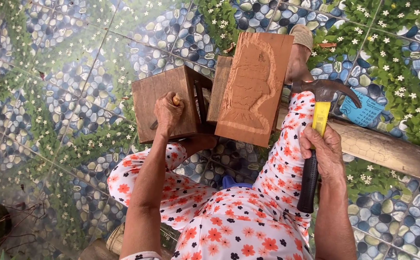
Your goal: Carving a design into a wooden block using a hammer and a small chisel.
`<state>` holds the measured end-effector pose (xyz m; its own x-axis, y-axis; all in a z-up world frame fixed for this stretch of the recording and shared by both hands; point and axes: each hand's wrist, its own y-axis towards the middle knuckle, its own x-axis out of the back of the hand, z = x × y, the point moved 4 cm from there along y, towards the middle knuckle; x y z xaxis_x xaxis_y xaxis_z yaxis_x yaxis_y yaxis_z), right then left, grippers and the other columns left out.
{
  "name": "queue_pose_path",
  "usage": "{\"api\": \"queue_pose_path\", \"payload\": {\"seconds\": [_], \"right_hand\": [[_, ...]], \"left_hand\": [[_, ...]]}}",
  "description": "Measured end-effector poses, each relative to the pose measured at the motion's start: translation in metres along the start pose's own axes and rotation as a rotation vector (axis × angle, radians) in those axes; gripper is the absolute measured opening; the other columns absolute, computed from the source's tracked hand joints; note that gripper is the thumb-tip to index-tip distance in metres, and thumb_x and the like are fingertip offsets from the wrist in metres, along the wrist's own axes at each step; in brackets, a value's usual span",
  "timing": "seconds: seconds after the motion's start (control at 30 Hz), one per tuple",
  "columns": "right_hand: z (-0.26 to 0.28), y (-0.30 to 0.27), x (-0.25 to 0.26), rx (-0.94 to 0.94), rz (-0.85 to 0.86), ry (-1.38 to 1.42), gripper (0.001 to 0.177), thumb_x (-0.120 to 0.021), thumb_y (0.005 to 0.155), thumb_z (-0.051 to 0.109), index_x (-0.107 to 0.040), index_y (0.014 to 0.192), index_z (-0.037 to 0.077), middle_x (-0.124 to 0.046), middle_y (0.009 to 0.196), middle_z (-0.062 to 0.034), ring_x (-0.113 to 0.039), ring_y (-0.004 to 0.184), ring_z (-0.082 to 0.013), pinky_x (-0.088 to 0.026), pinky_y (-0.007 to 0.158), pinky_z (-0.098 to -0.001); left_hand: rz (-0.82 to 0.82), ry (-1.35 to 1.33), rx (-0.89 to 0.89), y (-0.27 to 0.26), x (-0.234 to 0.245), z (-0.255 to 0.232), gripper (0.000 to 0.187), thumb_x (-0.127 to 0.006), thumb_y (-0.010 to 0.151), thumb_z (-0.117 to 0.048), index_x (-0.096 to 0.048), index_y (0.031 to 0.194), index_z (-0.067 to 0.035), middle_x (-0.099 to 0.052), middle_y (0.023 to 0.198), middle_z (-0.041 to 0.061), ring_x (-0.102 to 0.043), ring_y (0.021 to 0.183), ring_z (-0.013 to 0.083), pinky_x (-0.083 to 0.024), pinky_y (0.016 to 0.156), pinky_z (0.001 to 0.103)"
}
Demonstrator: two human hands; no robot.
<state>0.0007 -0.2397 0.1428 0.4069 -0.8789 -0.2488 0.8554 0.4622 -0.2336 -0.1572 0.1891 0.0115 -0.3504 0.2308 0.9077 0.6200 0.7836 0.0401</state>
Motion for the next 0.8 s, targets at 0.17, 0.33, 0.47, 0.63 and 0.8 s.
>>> {"api": "queue_pose_path", "payload": {"seconds": [0.17, 0.33, 0.47, 0.63, 0.8], "right_hand": [[-0.018, 0.004, 0.011, 0.006, -0.023, 0.032, 0.019, -0.062, 0.104, 0.01, -0.054, 0.088, 0.003, -0.045, 0.057, -0.0078, -0.047, 0.037, -0.0134, -0.047, 0.039, -0.0271], [-0.03, 0.005, 0.02, 0.013, -0.006, 0.033, 0.019, -0.062, 0.103, 0.01, -0.055, 0.086, 0.003, -0.045, 0.056, -0.0073, -0.049, 0.036, -0.0132, -0.047, 0.038, -0.027], [-0.028, 0.007, 0.018, -0.008, -0.001, 0.025, 0.019, -0.063, 0.103, 0.012, -0.055, 0.088, 0.004, -0.046, 0.056, -0.0071, -0.049, 0.036, -0.0132, -0.045, 0.038, -0.0253], [-0.032, 0.007, 0.022, -0.001, -0.036, 0.064, 0.017, -0.063, 0.102, 0.01, -0.055, 0.088, 0.004, -0.048, 0.055, -0.0061, -0.05, 0.036, -0.0125, -0.044, 0.037, -0.025], [-0.016, 0.004, 0.014, 0.006, 0.006, 0.078, 0.016, -0.064, 0.101, 0.01, -0.056, 0.088, 0.004, -0.049, 0.055, -0.0065, -0.05, 0.037, -0.012, -0.044, 0.038, -0.0241]], "left_hand": [[0.025, 0.01, -0.004, 0.009, -0.012, 0.014, 0.016, -0.065, 0.082, -0.028, -0.071, 0.088, -0.014, -0.069, 0.086, 0.013, -0.072, 0.083, 0.0435, -0.06, 0.071, 0.056], [0.039, 0.007, -0.013, 0.008, -0.009, 0.012, 0.016, -0.065, 0.085, -0.027, -0.071, 0.089, -0.012, -0.069, 0.085, 0.016, -0.071, 0.083, 0.0441, -0.06, 0.069, 0.055], [-0.006, 0.041, -0.015, 0.011, -0.017, 0.023, 0.016, -0.067, 0.081, -0.027, -0.072, 0.088, -0.014, -0.07, 0.081, 0.013, -0.072, 0.08, 0.0411, -0.061, 0.068, 0.053], [-0.004, 0.111, -0.097, 0.012, -0.009, 0.01, 0.019, -0.066, 0.08, -0.03, -0.073, 0.089, -0.015, -0.071, 0.078, 0.013, -0.073, 0.076, 0.041, -0.061, 0.067, 0.053], [-0.135, 0.094, -0.262, 0.01, -0.004, 0.008, 0.012, -0.069, 0.082, -0.023, -0.073, 0.089, -0.016, -0.067, 0.077, 0.014, -0.071, 0.074, 0.0417, -0.058, 0.062, 0.051]]}}
